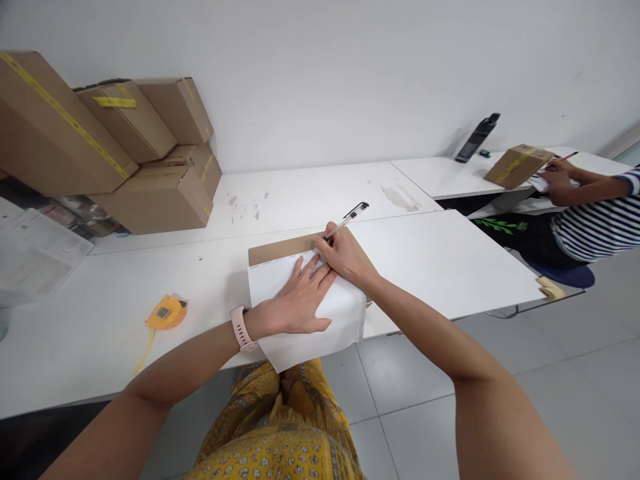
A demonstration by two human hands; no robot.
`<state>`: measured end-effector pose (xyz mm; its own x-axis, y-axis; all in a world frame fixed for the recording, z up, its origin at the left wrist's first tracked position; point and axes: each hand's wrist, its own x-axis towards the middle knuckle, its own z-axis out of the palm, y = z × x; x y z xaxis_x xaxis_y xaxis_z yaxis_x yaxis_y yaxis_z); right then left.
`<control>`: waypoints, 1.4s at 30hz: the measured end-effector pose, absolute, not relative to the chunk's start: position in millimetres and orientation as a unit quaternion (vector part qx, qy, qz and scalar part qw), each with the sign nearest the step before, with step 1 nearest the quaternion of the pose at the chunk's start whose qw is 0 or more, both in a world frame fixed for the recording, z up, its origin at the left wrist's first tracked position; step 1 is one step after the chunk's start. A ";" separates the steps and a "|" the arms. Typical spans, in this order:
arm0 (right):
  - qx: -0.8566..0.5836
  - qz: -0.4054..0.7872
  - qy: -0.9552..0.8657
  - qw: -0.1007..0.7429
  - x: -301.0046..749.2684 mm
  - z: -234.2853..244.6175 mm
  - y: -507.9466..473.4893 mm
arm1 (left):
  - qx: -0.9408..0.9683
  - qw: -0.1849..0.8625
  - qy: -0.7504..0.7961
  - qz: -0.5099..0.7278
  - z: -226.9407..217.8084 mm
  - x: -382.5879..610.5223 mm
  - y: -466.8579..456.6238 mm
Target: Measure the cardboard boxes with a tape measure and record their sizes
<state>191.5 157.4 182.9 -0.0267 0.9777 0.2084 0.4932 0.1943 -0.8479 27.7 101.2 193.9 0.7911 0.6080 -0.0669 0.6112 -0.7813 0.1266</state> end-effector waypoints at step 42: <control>-0.554 0.296 -0.651 0.426 191.0 183.1 158.2 | 0.944 0.069 0.322 -0.026 196.1 27.3 100.9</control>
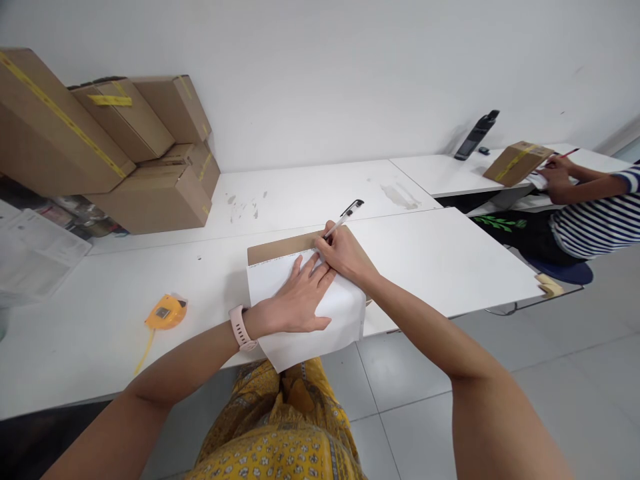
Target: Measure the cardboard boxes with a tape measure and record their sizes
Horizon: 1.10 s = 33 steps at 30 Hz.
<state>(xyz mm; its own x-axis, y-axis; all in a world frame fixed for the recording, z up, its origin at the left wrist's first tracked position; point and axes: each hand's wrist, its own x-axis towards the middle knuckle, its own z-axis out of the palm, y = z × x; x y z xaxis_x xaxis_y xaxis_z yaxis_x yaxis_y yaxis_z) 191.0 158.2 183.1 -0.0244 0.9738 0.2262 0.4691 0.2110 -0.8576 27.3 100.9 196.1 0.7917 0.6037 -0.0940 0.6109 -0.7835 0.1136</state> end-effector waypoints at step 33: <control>-0.565 0.295 -0.641 0.427 192.6 179.6 162.1 | 0.943 0.077 0.324 -0.026 194.3 27.4 101.7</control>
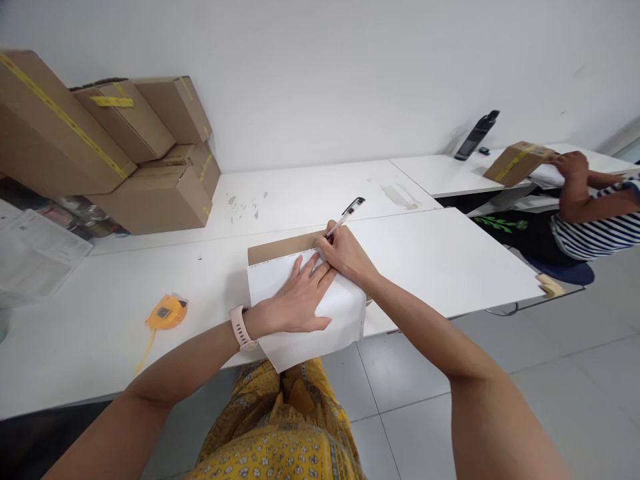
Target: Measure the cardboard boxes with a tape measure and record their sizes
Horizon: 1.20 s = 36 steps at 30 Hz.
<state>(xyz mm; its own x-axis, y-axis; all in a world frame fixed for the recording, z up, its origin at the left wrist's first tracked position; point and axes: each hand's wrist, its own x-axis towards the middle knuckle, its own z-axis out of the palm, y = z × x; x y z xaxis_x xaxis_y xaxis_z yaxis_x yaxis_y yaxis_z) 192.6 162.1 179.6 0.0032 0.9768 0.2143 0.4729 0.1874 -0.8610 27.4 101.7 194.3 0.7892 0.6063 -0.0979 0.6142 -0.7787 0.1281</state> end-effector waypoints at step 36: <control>-0.555 0.303 -0.646 0.427 201.4 176.4 167.7 | 0.944 0.067 0.322 -0.019 193.7 27.2 101.0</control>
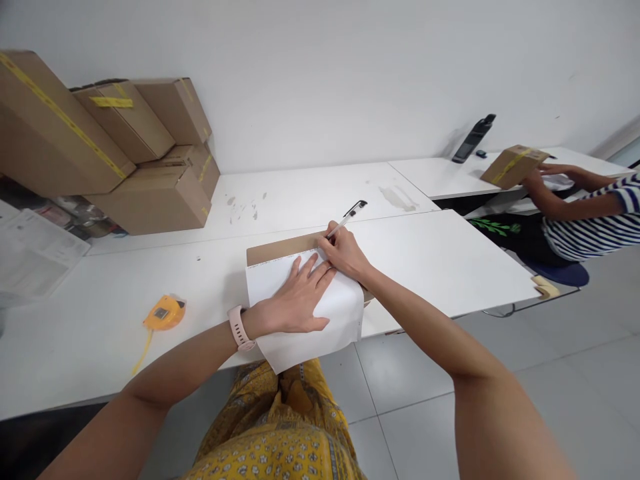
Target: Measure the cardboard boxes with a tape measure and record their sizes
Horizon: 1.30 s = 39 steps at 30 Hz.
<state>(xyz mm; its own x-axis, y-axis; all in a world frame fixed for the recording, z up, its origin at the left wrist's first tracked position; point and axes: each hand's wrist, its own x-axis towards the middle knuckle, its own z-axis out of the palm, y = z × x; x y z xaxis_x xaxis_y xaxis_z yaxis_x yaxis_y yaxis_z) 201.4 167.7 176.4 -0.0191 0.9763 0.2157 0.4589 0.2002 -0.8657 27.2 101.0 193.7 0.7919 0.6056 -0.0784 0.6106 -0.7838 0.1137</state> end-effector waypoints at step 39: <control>-0.560 0.272 -0.642 0.447 199.1 174.6 171.2 | 0.942 0.074 0.326 -0.033 193.8 27.3 101.2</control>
<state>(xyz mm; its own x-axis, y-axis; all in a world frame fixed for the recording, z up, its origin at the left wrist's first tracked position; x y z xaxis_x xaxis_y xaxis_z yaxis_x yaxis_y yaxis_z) 199.1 171.2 174.6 0.0264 0.9628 0.2688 0.4765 0.2242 -0.8501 27.3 101.2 193.8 0.7857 0.6085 -0.1111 0.6184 -0.7770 0.1177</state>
